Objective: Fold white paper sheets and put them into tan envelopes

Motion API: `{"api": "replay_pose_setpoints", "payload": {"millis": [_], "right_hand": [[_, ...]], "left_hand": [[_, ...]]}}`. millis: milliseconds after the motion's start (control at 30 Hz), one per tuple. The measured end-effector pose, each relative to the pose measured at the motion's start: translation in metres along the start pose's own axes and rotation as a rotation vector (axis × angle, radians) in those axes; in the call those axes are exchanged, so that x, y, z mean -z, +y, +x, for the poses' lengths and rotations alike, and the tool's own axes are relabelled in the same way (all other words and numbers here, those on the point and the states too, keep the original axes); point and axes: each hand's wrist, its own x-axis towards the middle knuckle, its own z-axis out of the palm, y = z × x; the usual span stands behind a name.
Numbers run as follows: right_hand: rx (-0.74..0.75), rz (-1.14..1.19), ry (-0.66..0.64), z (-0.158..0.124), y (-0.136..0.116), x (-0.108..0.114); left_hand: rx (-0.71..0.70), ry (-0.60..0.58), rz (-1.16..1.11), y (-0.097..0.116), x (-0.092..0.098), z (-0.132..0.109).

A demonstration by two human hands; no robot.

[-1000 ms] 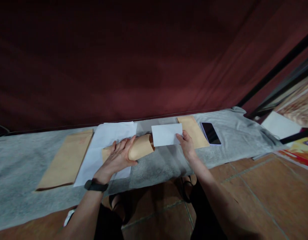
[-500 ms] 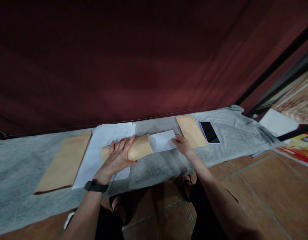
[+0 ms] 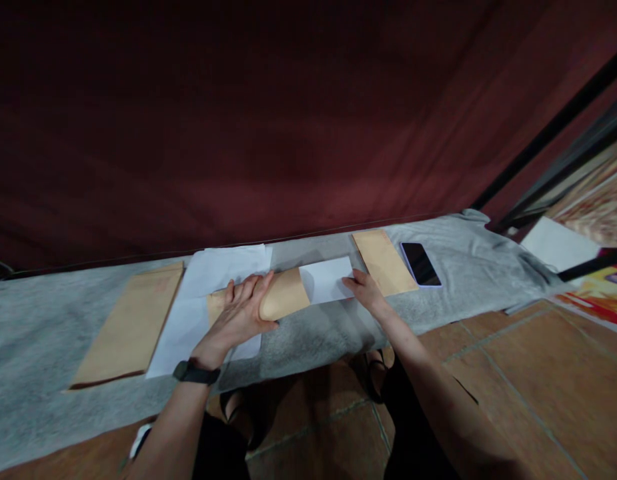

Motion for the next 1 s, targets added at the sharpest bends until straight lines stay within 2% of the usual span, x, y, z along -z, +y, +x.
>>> {"api": "replay_pose_setpoints", "payload": {"millis": [267,533,800,1000], "right_hand": [[-0.016,0.029,-0.039,-0.005,-0.003,-0.007],[0.042,-0.029,0.007,0.0,0.004,-0.007],[0.036,-0.045,-0.005,-0.004,0.005,-0.014],[0.025,-0.058,-0.025,-0.006,0.003,-0.015]], "left_hand": [[-0.013,-0.018,-0.013,0.008,-0.001,0.004],[-0.049,-0.01,-0.02,0.015,-0.004,0.006],[-0.122,0.022,0.035,0.027,-0.004,0.011],[-0.108,0.024,0.018,0.031,-0.004,0.012]]}}
